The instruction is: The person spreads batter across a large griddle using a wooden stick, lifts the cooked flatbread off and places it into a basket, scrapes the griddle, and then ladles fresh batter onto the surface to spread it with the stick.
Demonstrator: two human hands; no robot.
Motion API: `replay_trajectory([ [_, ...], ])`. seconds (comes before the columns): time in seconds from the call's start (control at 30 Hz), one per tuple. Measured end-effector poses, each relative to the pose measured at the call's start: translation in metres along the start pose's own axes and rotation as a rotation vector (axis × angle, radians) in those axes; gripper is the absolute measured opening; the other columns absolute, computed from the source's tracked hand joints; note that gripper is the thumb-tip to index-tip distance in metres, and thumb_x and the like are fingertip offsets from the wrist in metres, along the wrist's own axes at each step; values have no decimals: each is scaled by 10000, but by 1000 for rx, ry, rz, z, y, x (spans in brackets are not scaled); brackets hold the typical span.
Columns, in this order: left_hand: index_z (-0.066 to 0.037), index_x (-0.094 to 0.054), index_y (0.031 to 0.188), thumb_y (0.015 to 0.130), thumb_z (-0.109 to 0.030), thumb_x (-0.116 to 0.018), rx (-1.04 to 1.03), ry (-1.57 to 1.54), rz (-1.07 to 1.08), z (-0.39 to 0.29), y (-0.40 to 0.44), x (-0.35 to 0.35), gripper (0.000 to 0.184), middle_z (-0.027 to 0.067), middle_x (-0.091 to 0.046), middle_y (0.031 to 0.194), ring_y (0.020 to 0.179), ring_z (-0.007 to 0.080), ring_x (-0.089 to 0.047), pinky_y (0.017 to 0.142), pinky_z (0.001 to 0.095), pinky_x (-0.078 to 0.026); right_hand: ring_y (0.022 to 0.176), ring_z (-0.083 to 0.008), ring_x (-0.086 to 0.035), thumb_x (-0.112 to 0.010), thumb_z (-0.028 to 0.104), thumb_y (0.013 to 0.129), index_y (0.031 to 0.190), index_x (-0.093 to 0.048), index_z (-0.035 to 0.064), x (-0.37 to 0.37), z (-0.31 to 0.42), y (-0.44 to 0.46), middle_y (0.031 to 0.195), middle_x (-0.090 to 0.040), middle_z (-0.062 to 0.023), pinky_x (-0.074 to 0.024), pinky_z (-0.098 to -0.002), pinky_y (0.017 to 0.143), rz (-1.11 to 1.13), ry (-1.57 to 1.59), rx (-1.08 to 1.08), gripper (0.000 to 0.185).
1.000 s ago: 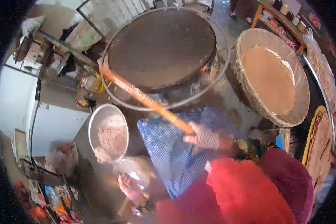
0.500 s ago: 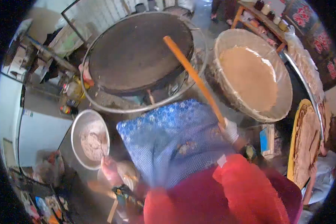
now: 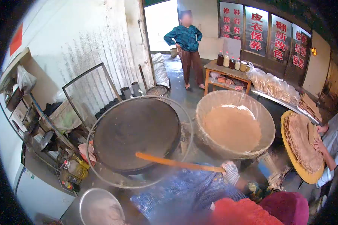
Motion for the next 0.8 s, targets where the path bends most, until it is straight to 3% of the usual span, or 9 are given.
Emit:
replay_trajectory([
  [0.13, -86, -463, 886, 899, -165, -498, 22, -23, -7, -1, 1, 20, 88, 17, -404, 724, 649, 123, -398, 567, 237, -376, 597, -192, -485, -570, 206, 825, 825, -539, 32, -45, -2, -9, 646, -500, -85, -410, -332, 540, 71, 574, -401, 177],
  [0.17, -91, -464, 873, 902, -167, -502, 21, -35, -9, -3, 1, 27, 90, 11, -400, 710, 635, 117, -394, 552, 230, -373, 636, -236, -549, -529, 211, 851, 862, -563, 25, -28, 21, 3, 688, -550, -146, -440, -354, 584, 142, 617, -372, 189],
  [0.27, -109, -466, 834, 912, -174, -515, 13, -56, 5, -4, 4, 46, 112, -6, -388, 668, 592, 99, -384, 509, 211, -366, 616, -178, -515, -515, 212, 857, 863, -556, 18, 19, 81, 23, 675, -539, -98, -429, -328, 559, 172, 926, -299, 198],
  [0.3, -91, -500, 978, 883, -142, -548, 32, -117, -72, -1, 2, 55, 118, 2, -423, 694, 611, 107, -427, 525, 215, -377, 600, -150, -492, -534, 202, 849, 877, -544, 30, 44, 106, 31, 675, -530, -60, -419, -319, 542, 127, 878, -186, 175],
  [0.43, -96, -476, 909, 881, -125, -539, 33, -122, -97, -4, 3, 59, 75, -2, -413, 666, 579, 101, -411, 504, 215, -370, 582, -254, -541, -562, 181, 818, 881, -517, 48, 75, 180, 50, 673, -545, -123, -434, -357, 533, 137, 499, 111, 155],
  [0.6, -104, -446, 823, 878, -104, -529, -20, -174, -105, -11, 4, 60, 99, -6, -400, 631, 540, 92, -390, 479, 215, -360, 620, -333, -580, -585, 166, 781, 874, -515, 84, 49, 166, 88, 675, -569, -147, -448, -381, 537, 86, 242, 117, 143],
  [0.67, -106, -434, 788, 877, -96, -525, -58, -224, -123, -15, -1, 54, 127, -8, -395, 617, 524, 89, -382, 469, 216, -356, 592, -300, -571, -603, 191, 783, 868, -510, 94, 45, 161, 100, 670, -569, -134, -446, -367, 537, 95, 280, 100, 159],
  [0.77, -111, -416, 737, 876, -83, -519, -118, -261, -141, -14, -3, 41, 175, -11, -387, 596, 501, 84, -369, 453, 216, -350, 513, -144, -496, -630, 296, 806, 780, -540, 57, -5, 148, 89, 567, -517, -31, -401, -314, 483, 447, 535, -90, 257],
  [0.8, -74, -434, 910, 882, -105, -510, -117, -217, -60, 2, 20, 67, 88, 18, -436, 695, 559, 112, -413, 484, 232, -379, 497, -124, -479, -621, 315, 814, 749, -544, 51, -30, 142, 78, 549, -502, -6, -386, -298, 466, 589, 663, -161, 283],
])
Point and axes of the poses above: each hand's wrist, its own y-axis towards the middle knuckle, its own x-axis out of the back of the hand, z = x × y, the point moved 10 cm from there along y, towards the middle knuckle
